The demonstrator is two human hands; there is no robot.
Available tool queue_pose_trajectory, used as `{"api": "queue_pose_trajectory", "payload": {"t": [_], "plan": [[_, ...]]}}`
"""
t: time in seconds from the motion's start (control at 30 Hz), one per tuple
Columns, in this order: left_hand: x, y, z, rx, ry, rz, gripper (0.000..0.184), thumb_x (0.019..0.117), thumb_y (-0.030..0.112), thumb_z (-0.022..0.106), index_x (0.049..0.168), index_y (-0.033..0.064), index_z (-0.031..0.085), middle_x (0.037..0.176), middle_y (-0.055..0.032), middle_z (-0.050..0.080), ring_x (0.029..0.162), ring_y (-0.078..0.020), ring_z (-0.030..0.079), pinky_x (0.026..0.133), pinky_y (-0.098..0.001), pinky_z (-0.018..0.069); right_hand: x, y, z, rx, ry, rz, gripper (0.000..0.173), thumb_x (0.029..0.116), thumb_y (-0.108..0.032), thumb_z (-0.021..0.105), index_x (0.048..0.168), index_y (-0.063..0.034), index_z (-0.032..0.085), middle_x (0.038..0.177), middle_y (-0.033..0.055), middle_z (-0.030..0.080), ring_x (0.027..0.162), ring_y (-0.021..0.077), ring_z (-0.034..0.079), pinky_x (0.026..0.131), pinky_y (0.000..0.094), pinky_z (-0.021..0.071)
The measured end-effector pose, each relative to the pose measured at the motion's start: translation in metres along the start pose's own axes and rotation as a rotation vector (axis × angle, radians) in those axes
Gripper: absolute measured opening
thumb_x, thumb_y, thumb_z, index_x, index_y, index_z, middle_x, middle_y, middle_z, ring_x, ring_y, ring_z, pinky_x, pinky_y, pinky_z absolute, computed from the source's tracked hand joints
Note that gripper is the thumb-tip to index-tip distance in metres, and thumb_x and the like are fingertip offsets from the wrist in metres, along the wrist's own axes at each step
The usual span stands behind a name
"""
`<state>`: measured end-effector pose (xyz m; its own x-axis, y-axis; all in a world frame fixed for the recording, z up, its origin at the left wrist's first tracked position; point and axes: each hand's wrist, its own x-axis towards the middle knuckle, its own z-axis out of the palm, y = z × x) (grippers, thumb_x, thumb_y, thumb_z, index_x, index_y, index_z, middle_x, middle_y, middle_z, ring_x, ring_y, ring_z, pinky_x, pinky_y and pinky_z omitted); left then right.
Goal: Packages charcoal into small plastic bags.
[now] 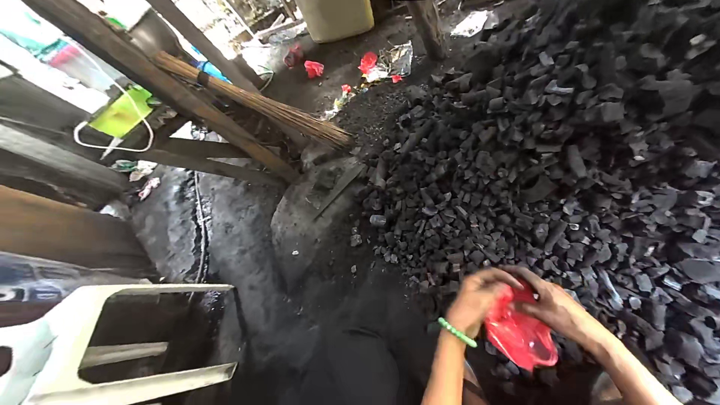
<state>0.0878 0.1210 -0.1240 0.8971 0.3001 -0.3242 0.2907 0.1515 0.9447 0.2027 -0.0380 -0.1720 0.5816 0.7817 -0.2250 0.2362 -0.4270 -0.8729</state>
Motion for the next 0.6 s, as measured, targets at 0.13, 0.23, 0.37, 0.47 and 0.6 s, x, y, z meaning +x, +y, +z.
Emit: {"api": "queue_pose_trajectory", "payload": {"t": [0.13, 0.23, 0.37, 0.47, 0.6], "plan": [[0.032, -0.001, -0.046, 0.905, 0.051, -0.502, 0.047, 0.0885, 0.006, 0.073, 0.135, 0.0102, 0.065, 0.155, -0.0287, 0.037, 0.126, -0.0464, 0.055, 0.1, -0.0583, 0.0506, 0.068, -0.017, -0.019, 0.304, 0.067, 0.088, 0.013, 0.0978, 0.003, 0.06, 0.105, 0.0026, 0.071, 0.085, 0.0094, 0.07, 0.073, 0.0146, 0.066, 0.071, 0.035, 0.057], [0.051, -0.045, -0.091, 0.717, 0.694, -0.559, 0.045, 0.0901, 0.018, 0.076, 0.13, -0.0007, 0.064, 0.157, -0.0301, 0.031, 0.136, -0.048, 0.045, 0.107, -0.0549, 0.0465, 0.127, -0.022, -0.012, 0.441, 0.019, 0.079, 0.018, 0.0977, -0.001, 0.062, 0.115, 0.001, 0.066, 0.1, 0.0114, 0.07, 0.084, 0.0183, 0.069, 0.077, 0.0371, 0.0599], [0.062, -0.088, -0.081, 0.178, 0.97, -0.677, 0.071, 0.0975, 0.041, 0.069, 0.143, -0.0093, 0.047, 0.16, -0.036, 0.023, 0.15, -0.0505, 0.021, 0.12, -0.0592, 0.024, 0.201, -0.037, 0.04, -0.342, -0.201, -0.121, 0.043, 0.0991, -0.026, 0.069, 0.137, -0.0068, 0.061, 0.142, 0.0212, 0.057, 0.132, 0.0385, 0.055, 0.11, 0.0607, 0.0423], [0.059, -0.114, -0.052, 0.063, 0.927, -0.751, 0.075, 0.102, 0.044, 0.061, 0.153, -0.004, 0.036, 0.163, -0.0324, 0.022, 0.151, -0.0507, 0.017, 0.121, -0.0656, 0.0163, 0.225, -0.037, 0.076, -0.732, -0.313, -0.095, 0.055, 0.1003, -0.045, 0.063, 0.15, -0.0215, 0.054, 0.161, 0.0215, 0.038, 0.151, 0.0486, 0.025, 0.114, 0.0804, 0.0096], [0.062, -0.116, -0.036, 0.115, 0.764, -0.769, 0.079, 0.1038, 0.05, 0.054, 0.162, 0.0053, 0.024, 0.166, -0.0243, 0.021, 0.153, -0.0479, 0.015, 0.121, -0.0698, 0.0069, 0.225, -0.023, 0.089, -0.879, -0.352, -0.007, 0.072, 0.0965, -0.051, 0.066, 0.16, -0.0345, 0.036, 0.169, 0.0172, 0.022, 0.153, 0.0538, 0.011, 0.109, 0.0859, -0.0013]]}}
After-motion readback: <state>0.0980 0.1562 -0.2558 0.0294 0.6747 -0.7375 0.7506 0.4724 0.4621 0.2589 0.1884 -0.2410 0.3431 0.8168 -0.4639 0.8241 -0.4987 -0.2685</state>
